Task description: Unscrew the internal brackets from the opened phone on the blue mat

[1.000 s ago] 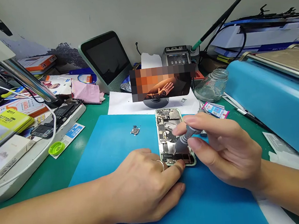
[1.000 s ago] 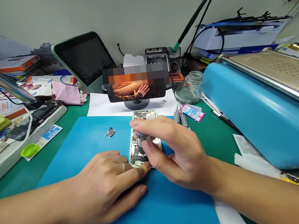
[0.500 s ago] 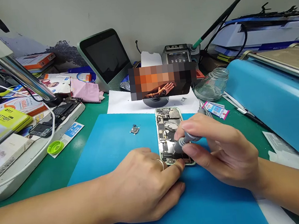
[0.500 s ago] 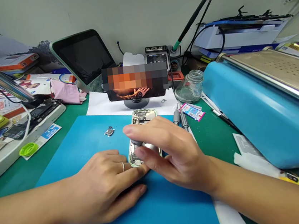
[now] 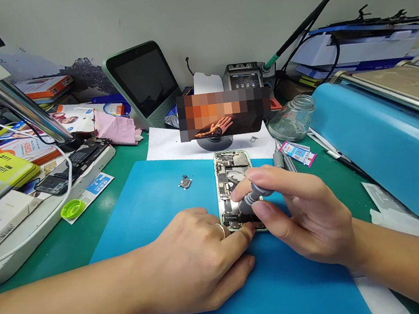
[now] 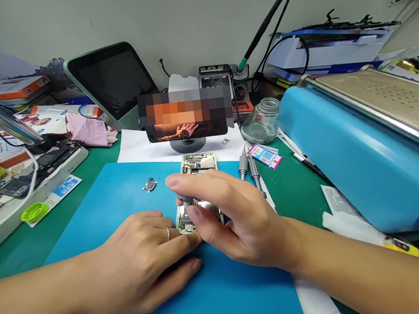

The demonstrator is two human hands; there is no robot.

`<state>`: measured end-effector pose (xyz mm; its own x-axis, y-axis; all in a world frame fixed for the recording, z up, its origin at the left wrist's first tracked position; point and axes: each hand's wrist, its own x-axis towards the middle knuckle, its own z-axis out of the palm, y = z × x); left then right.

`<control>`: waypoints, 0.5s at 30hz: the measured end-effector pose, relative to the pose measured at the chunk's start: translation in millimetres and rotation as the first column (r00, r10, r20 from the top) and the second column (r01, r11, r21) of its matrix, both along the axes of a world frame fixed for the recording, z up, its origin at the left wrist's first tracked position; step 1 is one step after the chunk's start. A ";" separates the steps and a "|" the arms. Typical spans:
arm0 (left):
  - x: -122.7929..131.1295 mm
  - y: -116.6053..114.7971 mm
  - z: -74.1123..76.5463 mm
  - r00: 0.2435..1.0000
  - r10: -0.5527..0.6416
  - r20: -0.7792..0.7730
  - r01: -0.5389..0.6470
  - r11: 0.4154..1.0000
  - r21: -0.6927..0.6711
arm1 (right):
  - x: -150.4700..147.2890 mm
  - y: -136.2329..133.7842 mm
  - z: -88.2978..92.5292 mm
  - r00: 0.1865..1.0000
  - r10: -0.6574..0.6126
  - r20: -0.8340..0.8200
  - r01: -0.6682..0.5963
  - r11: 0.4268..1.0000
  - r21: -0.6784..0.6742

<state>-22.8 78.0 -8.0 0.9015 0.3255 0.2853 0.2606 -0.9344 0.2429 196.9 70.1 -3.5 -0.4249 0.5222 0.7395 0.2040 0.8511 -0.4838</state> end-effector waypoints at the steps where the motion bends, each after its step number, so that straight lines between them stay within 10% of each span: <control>1: 0.3 0.2 0.1 1.000 0.003 0.000 -0.003 1.000 -0.001 | 0.0 0.3 0.1 1.000 0.004 0.003 -0.004 1.000 0.004; 15: -0.5 -0.5 -0.9 1.000 0.005 -0.013 -0.005 1.000 -0.002 | -0.1 -1.8 -3.6 1.000 0.000 -0.030 -0.001 0.999 -0.042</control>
